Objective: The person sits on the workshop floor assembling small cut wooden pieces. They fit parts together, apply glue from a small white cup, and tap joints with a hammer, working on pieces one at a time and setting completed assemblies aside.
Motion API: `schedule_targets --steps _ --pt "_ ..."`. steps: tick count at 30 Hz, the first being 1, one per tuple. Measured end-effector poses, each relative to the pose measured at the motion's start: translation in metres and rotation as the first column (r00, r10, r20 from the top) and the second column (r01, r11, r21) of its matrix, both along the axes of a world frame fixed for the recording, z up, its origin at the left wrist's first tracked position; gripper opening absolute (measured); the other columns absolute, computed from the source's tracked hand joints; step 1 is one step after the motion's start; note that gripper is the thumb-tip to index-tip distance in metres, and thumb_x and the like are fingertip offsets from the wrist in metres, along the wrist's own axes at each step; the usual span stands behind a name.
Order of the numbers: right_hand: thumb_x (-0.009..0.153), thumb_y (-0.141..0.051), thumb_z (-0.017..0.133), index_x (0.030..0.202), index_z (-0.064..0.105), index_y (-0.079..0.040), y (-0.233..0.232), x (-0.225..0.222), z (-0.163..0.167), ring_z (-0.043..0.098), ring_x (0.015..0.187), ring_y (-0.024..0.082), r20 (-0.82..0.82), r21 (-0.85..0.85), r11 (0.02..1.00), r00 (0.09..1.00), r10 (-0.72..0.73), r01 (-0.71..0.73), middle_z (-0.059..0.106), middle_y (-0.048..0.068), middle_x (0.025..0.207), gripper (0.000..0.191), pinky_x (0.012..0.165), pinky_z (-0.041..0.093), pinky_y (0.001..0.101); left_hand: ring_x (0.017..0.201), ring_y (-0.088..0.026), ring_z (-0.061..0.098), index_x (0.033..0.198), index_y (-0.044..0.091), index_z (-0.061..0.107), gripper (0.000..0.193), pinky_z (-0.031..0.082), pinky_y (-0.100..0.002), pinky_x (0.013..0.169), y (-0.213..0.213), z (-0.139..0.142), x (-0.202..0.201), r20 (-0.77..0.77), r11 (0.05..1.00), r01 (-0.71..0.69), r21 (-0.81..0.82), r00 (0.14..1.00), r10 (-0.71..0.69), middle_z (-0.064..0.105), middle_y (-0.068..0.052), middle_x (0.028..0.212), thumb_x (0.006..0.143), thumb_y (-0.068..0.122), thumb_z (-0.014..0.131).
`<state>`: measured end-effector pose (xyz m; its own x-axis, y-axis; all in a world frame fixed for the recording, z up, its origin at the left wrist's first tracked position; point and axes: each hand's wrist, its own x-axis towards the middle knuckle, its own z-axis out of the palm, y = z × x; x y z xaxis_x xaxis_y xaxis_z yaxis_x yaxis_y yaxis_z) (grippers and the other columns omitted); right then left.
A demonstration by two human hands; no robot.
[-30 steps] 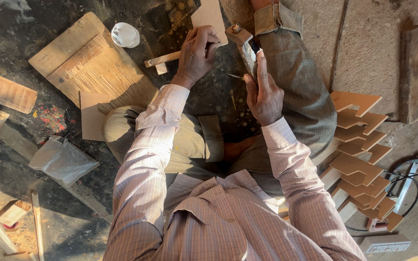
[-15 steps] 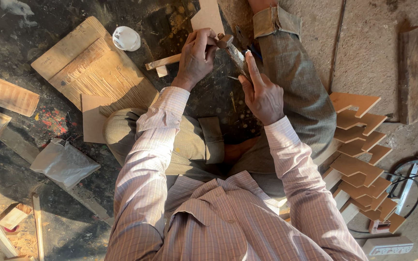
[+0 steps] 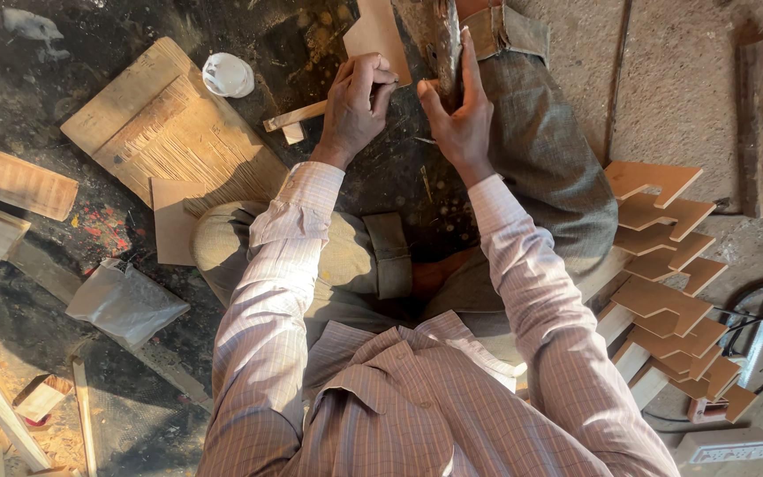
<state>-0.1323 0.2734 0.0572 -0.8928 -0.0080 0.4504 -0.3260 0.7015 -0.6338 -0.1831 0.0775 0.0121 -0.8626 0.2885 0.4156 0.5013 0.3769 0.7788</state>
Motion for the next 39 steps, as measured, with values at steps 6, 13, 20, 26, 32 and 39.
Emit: schedule_targets --steps 6,13,20,26,32,39 --pt "0.096 -0.021 0.09 0.166 0.029 -0.014 -0.007 -0.028 -0.037 0.079 0.092 0.012 0.45 -0.385 0.897 0.893 -0.022 0.216 0.083 0.012 0.111 0.093 0.084 0.068 0.0315 0.11 -0.03 0.069 0.122 0.006 0.053 0.035 0.056 -0.045 0.096 0.001 0.008 -0.001 0.063 1.0 0.025 0.001 0.998 -0.025 0.074 -0.007 0.107 0.097 0.002 0.077" --pt "0.101 -0.01 0.086 0.166 0.03 -0.016 -0.004 -0.029 -0.041 0.079 0.109 0.015 0.21 -0.391 0.92 0.976 0.051 0.036 0.059 0.014 0.156 0.086 0.095 0.068 0.0332 0.138 -0.043 0.046 0.134 0.018 0.065 0.071 0.046 -0.051 0.112 -0.017 0.024 -0.002 -0.058 0.963 -0.081 -0.258 0.996 0.068 0.04 -0.017 0.151 0.071 0.026 0.098" --pt "0.102 -0.018 0.085 0.165 0.029 -0.018 -0.001 -0.026 -0.044 0.076 0.086 0.011 0.315 -0.335 0.936 0.949 -0.001 0.112 0.06 0.008 0.158 0.084 0.076 0.065 0.0305 0.152 -0.031 0.044 0.134 0.025 0.075 0.055 0.055 -0.042 0.115 -0.015 -0.008 -0.015 0.184 0.973 0.063 -0.22 0.983 -0.022 0.025 -0.014 0.171 0.085 0.027 0.098" --pt "0.108 -0.02 0.085 0.169 0.026 -0.023 0.002 -0.024 -0.051 0.067 0.078 0.005 0.203 -0.307 0.951 0.979 0.028 0.037 0.058 0.004 0.16 0.084 0.068 0.06 0.0267 0.151 -0.033 0.046 0.127 0.02 0.081 0.045 0.056 -0.04 0.114 -0.017 -0.025 -0.017 0.138 0.991 0.053 -0.125 0.99 -0.036 0.027 -0.013 0.171 0.085 0.021 0.098" --pt "0.107 -0.021 0.084 0.169 0.027 -0.022 0.003 -0.024 -0.051 0.049 0.061 0.002 0.245 -0.277 0.958 0.97 -0.003 0.073 0.059 0.004 0.15 0.084 0.055 0.048 0.025 0.148 -0.032 0.051 0.122 0.018 0.082 0.044 0.058 -0.039 0.112 -0.019 -0.019 -0.019 0.21 0.996 0.049 -0.072 0.977 -0.033 0.029 -0.015 0.168 0.081 0.019 0.098" --pt "0.106 -0.021 0.09 0.168 0.022 -0.023 0.003 -0.022 -0.04 0.081 0.11 0.014 0.257 -0.378 0.926 0.96 0.109 -0.004 0.061 -0.001 0.156 0.092 0.099 0.065 0.0342 0.147 -0.033 0.05 0.121 0.02 0.082 0.045 0.057 -0.039 0.112 -0.017 -0.018 -0.019 0.235 0.992 0.038 -0.121 0.972 -0.009 0.034 -0.015 0.166 0.078 0.017 0.097"
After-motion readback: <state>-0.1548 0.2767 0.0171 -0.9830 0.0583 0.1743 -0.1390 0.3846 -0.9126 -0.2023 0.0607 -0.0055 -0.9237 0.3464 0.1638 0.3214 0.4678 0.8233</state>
